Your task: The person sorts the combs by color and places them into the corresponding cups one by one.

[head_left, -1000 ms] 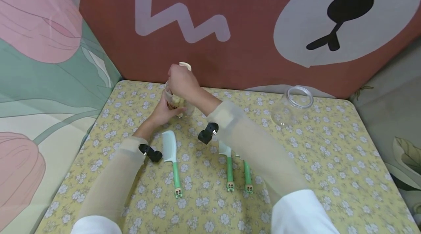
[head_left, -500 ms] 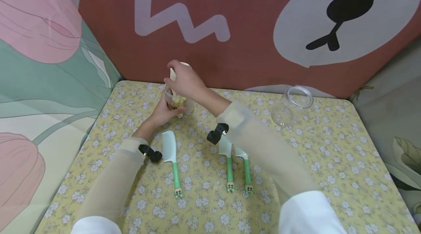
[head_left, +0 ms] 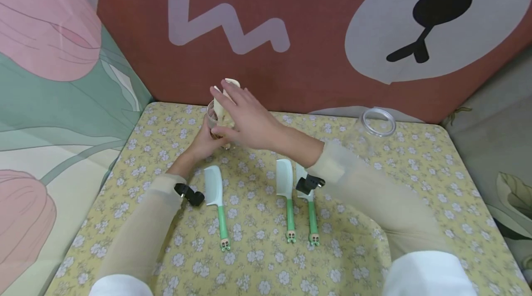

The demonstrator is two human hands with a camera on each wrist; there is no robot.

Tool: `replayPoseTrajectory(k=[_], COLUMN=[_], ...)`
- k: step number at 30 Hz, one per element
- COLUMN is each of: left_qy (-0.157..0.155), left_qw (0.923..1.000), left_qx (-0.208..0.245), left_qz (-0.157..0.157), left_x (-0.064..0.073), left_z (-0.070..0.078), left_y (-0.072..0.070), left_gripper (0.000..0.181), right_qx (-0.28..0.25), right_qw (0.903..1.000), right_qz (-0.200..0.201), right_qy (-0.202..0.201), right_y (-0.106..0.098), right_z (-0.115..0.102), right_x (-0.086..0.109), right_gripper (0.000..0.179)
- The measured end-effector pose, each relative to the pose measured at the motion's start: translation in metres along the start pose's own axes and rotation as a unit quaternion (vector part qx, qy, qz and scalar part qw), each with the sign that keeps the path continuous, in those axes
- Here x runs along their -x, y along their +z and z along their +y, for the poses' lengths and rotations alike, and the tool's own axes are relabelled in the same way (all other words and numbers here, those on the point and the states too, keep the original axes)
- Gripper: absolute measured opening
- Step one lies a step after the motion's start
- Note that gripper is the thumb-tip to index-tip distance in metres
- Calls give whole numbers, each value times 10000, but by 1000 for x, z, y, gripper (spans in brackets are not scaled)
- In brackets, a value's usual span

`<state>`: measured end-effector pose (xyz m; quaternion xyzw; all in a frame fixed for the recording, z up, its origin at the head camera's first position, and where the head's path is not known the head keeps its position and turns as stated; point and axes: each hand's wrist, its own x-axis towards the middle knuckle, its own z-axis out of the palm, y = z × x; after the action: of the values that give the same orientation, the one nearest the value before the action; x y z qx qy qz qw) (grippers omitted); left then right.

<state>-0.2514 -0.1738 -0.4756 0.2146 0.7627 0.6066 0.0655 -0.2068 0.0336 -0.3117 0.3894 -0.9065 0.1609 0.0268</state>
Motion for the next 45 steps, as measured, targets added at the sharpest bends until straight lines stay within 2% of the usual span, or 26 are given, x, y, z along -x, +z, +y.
replayPoseTrajectory(k=[2, 6, 9, 15, 23, 26, 32, 39, 45], left_qy=[-73, -152, -82, -104, -326, -447, -542, -553, -610], left_qw=[9999, 9998, 9994, 9991, 9982, 9977, 9971, 9970, 9971], left_qx=[-117, 74, 322, 353, 475, 486, 512, 518, 411], left_qz=[66, 116, 138, 198, 155, 147, 133, 150, 173], left_x=[0, -1, -3, -2, -2, -1, 5, 6, 6], left_z=[-4, -4, -5, -2, -2, 4, 24, 25, 24], left_y=[0, 0, 1, 4, 3, 3, 5, 6, 5], left_gripper=[106, 107, 109, 108, 101, 102, 99, 99, 99], right_qx=[400, 757, 771, 767, 633, 596, 356, 138, -18], right_qw=[9992, 9970, 9970, 9969, 9972, 9969, 9962, 9919, 9843], right_qz=[-86, -138, -69, -84, -45, 31, 392, 822, 1279], right_qy=[-29, 74, 65, 118, 398, 509, 692, 960, 1217], right_y=[0, 0, 1, 4, 5, 5, 5, 3, -4], right_z=[0, 3, 7, 19, 39, 47, 63, 75, 85], right_x=[9, 29, 43, 73, 118, 136, 171, 208, 235], right_gripper=[86, 86, 85, 84, 84, 85, 83, 81, 82])
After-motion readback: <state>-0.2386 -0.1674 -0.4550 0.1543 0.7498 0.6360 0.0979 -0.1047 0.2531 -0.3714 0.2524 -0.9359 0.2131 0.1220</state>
